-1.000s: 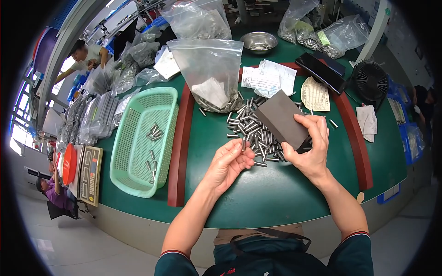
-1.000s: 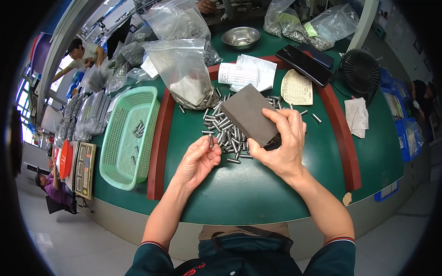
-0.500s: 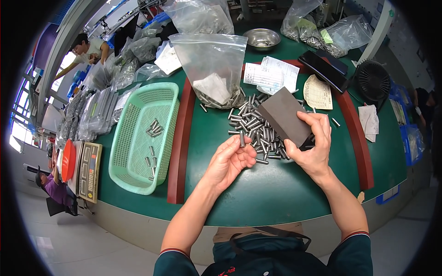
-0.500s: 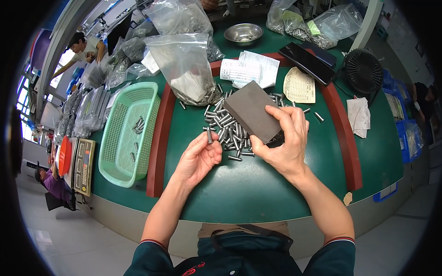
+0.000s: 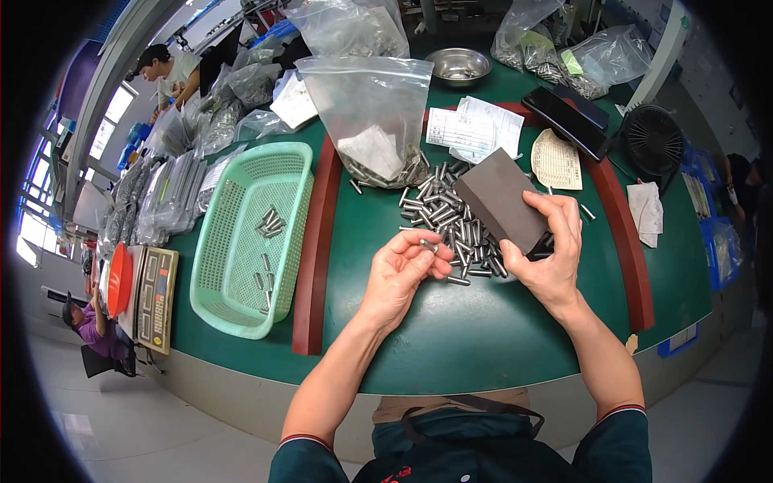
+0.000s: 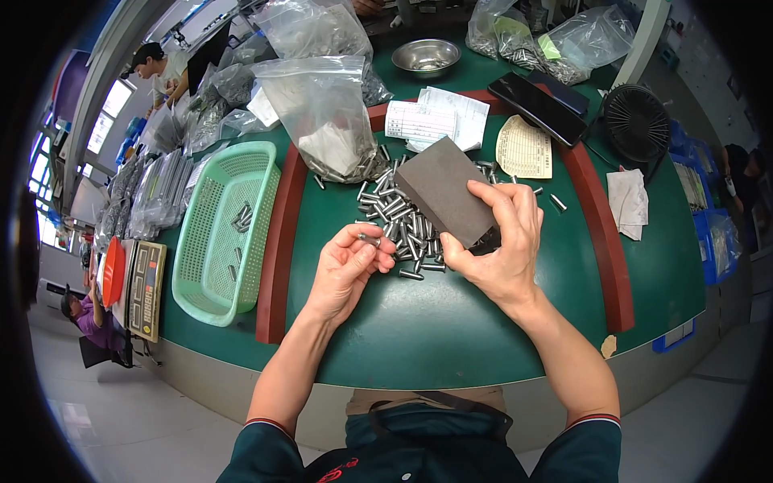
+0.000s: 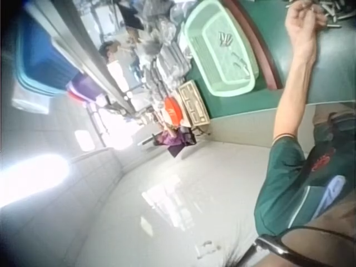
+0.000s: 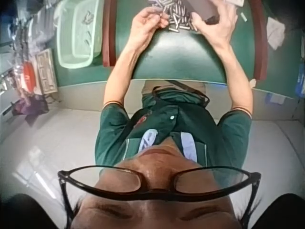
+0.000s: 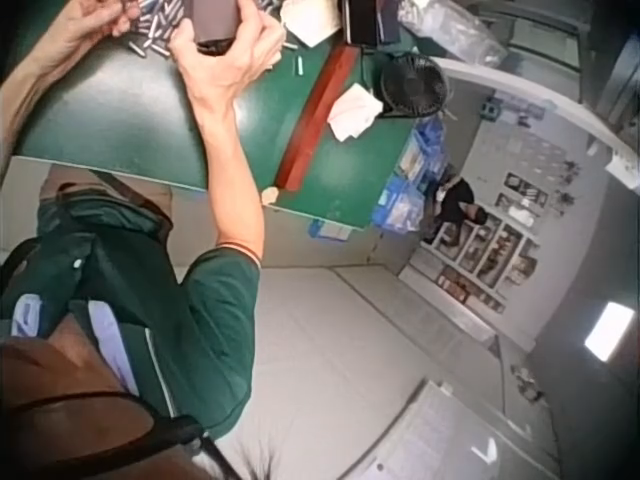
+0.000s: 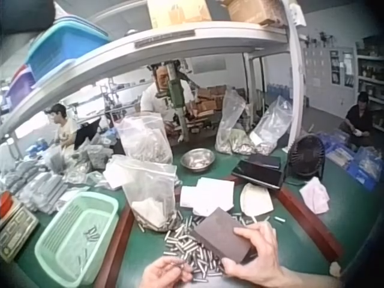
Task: Sanding and deburring small metal rods using a sanding block at a workbench.
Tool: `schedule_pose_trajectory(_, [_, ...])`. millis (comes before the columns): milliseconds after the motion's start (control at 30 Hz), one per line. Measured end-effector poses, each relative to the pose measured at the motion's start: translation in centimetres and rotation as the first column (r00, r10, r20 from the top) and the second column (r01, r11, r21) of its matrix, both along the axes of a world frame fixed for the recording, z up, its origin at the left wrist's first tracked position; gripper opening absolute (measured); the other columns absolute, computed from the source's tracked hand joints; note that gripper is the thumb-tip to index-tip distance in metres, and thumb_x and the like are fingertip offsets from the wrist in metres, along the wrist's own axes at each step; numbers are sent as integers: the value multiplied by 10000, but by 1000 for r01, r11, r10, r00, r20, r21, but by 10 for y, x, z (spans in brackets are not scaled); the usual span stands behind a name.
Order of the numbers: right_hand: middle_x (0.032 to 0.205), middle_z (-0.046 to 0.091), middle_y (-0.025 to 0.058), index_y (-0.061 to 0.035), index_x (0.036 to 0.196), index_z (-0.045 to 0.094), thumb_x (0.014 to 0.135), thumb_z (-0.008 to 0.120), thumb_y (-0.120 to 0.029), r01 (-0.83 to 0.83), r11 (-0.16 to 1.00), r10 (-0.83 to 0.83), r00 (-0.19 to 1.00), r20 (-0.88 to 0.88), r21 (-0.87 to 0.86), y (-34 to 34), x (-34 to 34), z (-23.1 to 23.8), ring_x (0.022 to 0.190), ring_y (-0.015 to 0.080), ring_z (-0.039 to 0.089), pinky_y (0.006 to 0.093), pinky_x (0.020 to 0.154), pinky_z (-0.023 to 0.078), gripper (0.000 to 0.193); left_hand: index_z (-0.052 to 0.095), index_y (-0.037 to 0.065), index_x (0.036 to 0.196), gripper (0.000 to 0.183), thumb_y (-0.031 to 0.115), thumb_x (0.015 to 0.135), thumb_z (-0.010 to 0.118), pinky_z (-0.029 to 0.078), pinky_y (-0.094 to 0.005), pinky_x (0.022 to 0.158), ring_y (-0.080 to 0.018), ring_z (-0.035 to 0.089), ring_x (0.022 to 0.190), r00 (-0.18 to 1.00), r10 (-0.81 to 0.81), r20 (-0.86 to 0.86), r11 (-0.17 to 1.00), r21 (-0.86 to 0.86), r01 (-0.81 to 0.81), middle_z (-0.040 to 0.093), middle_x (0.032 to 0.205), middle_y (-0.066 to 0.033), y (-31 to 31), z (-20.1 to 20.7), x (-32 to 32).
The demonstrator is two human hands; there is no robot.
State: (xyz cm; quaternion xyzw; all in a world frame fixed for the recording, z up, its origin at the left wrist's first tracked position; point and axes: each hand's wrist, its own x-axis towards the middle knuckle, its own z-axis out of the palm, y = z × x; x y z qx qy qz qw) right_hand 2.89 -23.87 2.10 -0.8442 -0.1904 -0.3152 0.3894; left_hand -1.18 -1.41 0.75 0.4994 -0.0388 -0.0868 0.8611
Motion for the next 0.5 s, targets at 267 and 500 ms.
schedule_pose_trajectory(267, [977,531,83,-76,1111,601,542,778,-198,2,1000,-2,1000,-3,6,-1,1,0,927,238,529,366,795,380,608,512,1,1212,268,35,950,557,517,-269,759,-143,639,819,990,48,135,980,187,-73,659,1012,-136,-4,1,0])
schedule_pose_trajectory(500, [985,529,88,-73,1113,600,543,777,-196,3,1000,-2,1000,-13,15,-1,1,1,931,244,529,371,804,385,609,427,10,1285,344,8,955,524,517,-267,767,-145,642,825,977,81,199,948,286,-137,654,1022,-138,-9,3,-3])
